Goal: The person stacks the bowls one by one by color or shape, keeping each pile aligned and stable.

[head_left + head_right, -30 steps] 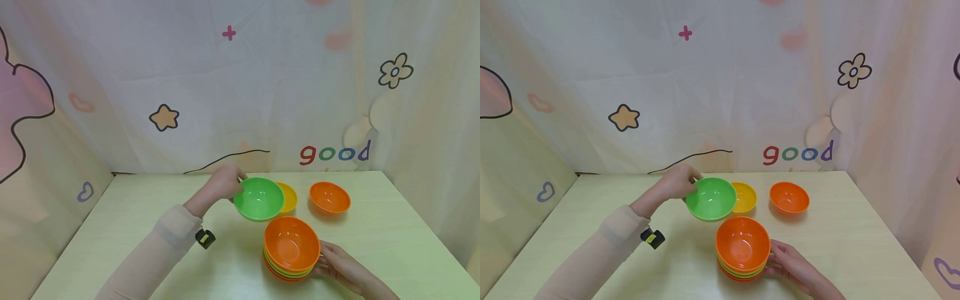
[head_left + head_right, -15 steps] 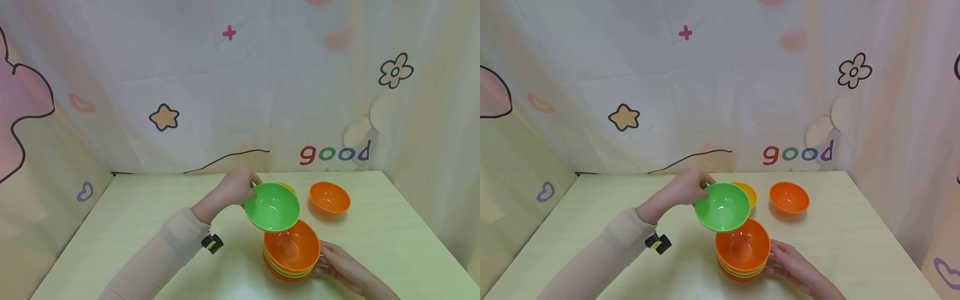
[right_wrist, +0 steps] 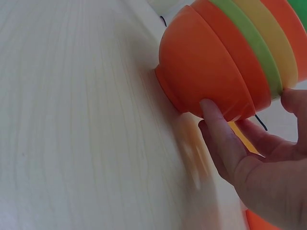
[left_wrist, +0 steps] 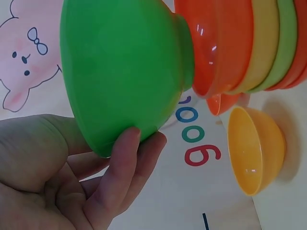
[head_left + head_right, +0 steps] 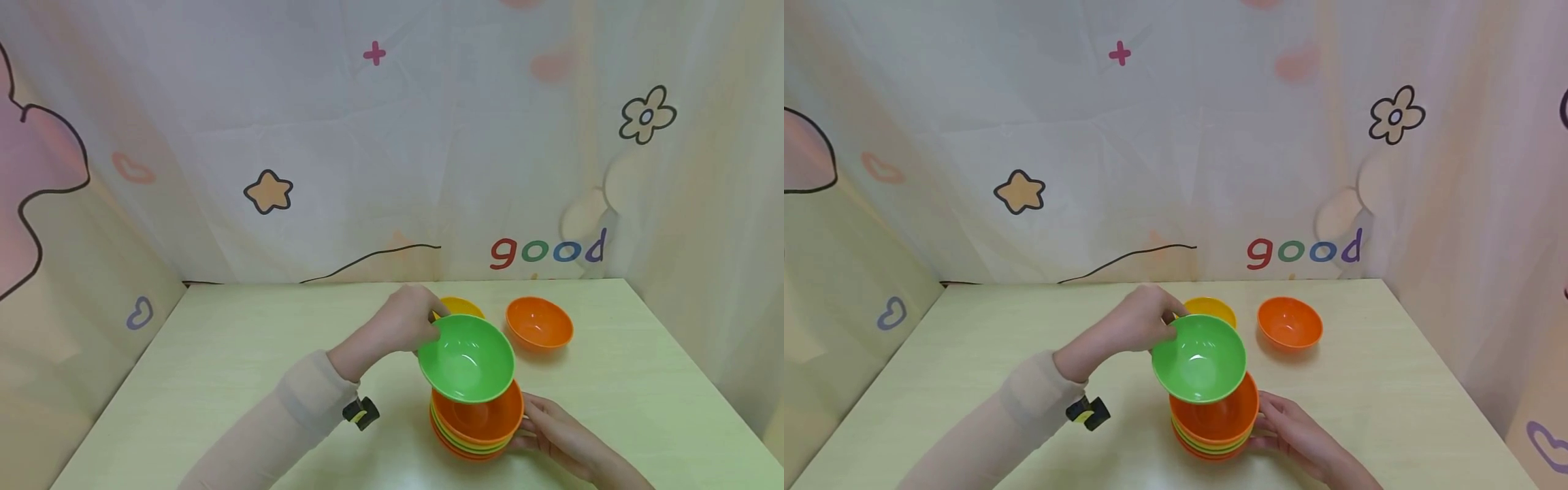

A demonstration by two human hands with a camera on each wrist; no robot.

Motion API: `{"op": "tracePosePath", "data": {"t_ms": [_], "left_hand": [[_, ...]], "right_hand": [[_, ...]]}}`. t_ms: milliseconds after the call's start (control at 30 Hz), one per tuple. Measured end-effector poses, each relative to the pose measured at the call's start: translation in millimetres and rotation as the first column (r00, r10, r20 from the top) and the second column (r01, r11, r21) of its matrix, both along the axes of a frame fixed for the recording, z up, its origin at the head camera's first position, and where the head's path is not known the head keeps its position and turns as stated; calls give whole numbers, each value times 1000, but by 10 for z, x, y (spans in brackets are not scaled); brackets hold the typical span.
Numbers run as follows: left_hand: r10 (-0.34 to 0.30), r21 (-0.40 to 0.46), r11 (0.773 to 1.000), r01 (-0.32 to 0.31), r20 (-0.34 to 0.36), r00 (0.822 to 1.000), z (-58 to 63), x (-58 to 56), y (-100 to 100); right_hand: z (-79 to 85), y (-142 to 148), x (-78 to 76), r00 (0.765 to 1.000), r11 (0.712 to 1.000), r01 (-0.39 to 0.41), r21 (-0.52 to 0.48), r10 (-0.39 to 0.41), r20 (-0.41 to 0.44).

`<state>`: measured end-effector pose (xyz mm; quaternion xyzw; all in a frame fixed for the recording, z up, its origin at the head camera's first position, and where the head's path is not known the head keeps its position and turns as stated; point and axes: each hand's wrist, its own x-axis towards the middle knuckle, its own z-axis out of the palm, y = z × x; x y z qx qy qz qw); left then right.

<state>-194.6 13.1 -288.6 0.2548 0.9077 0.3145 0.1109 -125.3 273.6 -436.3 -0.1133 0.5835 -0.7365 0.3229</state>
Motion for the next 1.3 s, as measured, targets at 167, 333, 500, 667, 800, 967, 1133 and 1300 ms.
{"op": "tracePosePath", "data": {"t_ms": [167, 333, 500, 667, 800, 967, 1133, 1300], "left_hand": [[-7, -9, 1000, 7, 13, 1000, -46, 41, 61], [-15, -16, 1000, 15, 7, 1000, -104, 55, 94], [-16, -15, 1000, 16, 4, 1000, -131, 76, 113], [-16, -24, 1000, 17, 9, 1000, -164, 86, 133], [-11, -21, 1000, 12, 30, 999, -188, 90, 147], [-18, -26, 999, 18, 10, 1000, -207, 92, 162], [-22, -31, 999, 22, -8, 1000, -223, 95, 164], [-22, -31, 999, 22, -15, 1000, -234, 102, 160]], "right_hand": [[0, -5, 6, 1000, 1000, 6, 5, -6, -7], [-2, -7, 6, 1000, 1000, 9, 4, -9, 0], [-1, -6, 14, 1000, 1000, 9, 2, -9, -10], [3, -9, 11, 1000, 1000, 6, 2, -6, -20], [2, -7, 6, 1000, 1000, 0, -2, 0, -16], [-5, -3, 2, 1000, 1000, -5, -11, 5, -5], [-5, -1, 1, 1000, 1000, 5, 2, -5, -7], [-3, -1, 5, 1000, 1000, 11, 12, -11, -8]]}}
